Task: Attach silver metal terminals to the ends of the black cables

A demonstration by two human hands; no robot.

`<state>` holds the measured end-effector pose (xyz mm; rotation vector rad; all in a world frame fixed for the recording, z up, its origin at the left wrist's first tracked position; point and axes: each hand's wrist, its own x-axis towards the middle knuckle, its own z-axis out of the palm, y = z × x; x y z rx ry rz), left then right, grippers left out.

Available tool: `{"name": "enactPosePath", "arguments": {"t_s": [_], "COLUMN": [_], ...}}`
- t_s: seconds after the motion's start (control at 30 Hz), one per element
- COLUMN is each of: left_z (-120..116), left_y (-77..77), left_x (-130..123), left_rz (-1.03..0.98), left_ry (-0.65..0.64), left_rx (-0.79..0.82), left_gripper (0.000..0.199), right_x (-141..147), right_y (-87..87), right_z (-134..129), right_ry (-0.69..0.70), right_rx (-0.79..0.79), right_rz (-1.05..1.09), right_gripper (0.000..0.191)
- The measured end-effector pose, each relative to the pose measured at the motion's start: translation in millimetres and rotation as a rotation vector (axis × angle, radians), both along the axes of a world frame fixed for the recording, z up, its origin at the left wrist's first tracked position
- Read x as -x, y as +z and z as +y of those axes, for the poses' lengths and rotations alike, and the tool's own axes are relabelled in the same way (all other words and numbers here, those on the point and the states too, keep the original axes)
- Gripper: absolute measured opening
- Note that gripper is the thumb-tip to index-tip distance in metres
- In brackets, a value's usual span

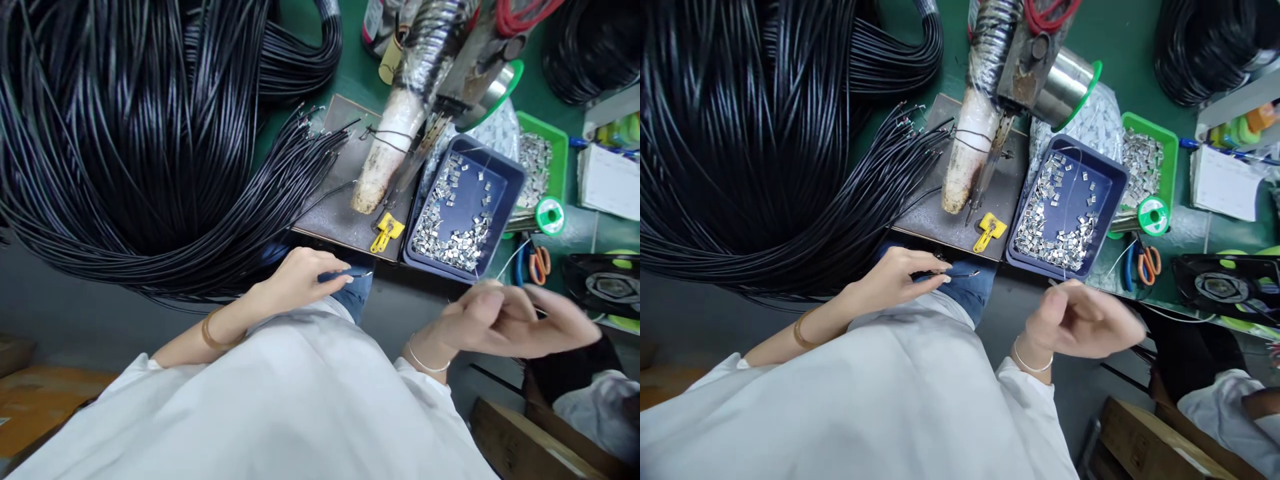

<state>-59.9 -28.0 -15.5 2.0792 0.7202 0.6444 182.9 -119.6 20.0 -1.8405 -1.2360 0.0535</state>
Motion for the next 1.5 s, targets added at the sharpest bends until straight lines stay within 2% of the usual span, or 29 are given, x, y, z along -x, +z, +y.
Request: {"name": "enactPosePath", "arguments": {"t_s": [0.07, 0.1, 0.2, 0.27, 0.33, 0.4, 0.43, 0.53, 0.6, 0.63, 0.7, 0.77, 0.83, 0.87, 0.9, 1.0, 1.1, 1.17, 1.23, 1.33, 1.5], "left_z": [4, 8, 25, 37, 47, 53, 54, 48, 39, 34, 20, 6, -6, -10, -13, -11, -2, 3, 6, 8, 8], "left_y": [0.3, 1.2, 4.7, 5.5, 3.7, -0.3, -2.5, -5.4, -2.0, 1.3, 10.0, 18.1, 21.8, 21.5, 19.9, 11.6, 6.3, 6.6, 8.5, 10.2, 7.7], "left_x": [6, 7, 8, 4, 0, -3, -3, 2, 10, 13, 16, 12, 0, -8, -16, -37, -46, -47, -46, -46, -49], "left_rz": [-0.085, -0.107, -0.003, 0.171, 0.321, 0.342, 0.291, -0.07, -0.404, -0.552, -0.732, -0.738, -0.7, -0.668, -0.658, -0.608, -0.613, -0.619, -0.603, -0.566, -0.523], "left_ry": [0.131, 0.216, 0.445, 0.492, 0.475, 0.469, 0.482, 0.59, 0.636, 0.612, 0.452, 0.137, -0.089, -0.139, -0.133, 0.03, 0.193, 0.24, 0.261, 0.276, 0.282], "left_rx": [-0.054, -0.11, -0.344, -0.443, -0.441, -0.404, -0.371, -0.107, 0.204, 0.375, 0.715, 1.042, 1.266, 1.33, 1.37, 1.316, 1.121, 1.004, 0.928, 0.861, 0.675], "left_gripper": [0.016, 0.016, 0.017, 0.02, 0.022, 0.021, 0.019, 0.011, 0.01, 0.013, 0.019, 0.025, 0.031, 0.031, 0.03, 0.023, 0.012, 0.008, 0.008, 0.011, 0.014], "right_x": [-2, -4, -23, -43, -61, -74, -78, -81, -79, -77, -75, -74, -70, -67, -61, -34, 5, 29, 45, 55, 51], "right_y": [12.8, 16.9, 17.6, 11.4, 4.4, -0.4, -1.8, -3.7, -4.9, -5.9, -8.3, -10.3, -10.0, -8.6, -6.3, 2.7, 5.6, 1.4, -5.9, -16.6, -25.0], "right_z": [3, 6, 19, 27, 35, 42, 45, 53, 56, 58, 62, 66, 68, 68, 68, 59, 45, 38, 35, 37, 44], "right_ry": [-0.1, -0.11, -0.096, -0.124, -0.096, -0.042, -0.022, -0.025, -0.048, -0.055, -0.049, -0.036, -0.032, -0.034, -0.039, -0.018, 0.165, 0.205, 0.209, 0.229, 0.314], "right_rx": [-0.126, -0.111, 0.151, 0.257, 0.314, 0.367, 0.393, 0.426, 0.409, 0.395, 0.365, 0.337, 0.311, 0.285, 0.244, 0.058, -0.037, -0.108, -0.189, -0.192, -0.061], "right_rz": [-0.019, -0.016, -0.092, -0.229, -0.303, -0.361, -0.393, -0.493, -0.531, -0.535, -0.515, -0.483, -0.462, -0.452, -0.433, -0.253, 0.085, 0.124, 0.073, 0.095, 0.321], "right_gripper": [0.028, 0.026, 0.019, 0.017, 0.014, 0.015, 0.016, 0.018, 0.016, 0.014, 0.011, 0.011, 0.011, 0.012, 0.012, 0.013, 0.018, 0.014, 0.008, 0.002, 0.007]}}
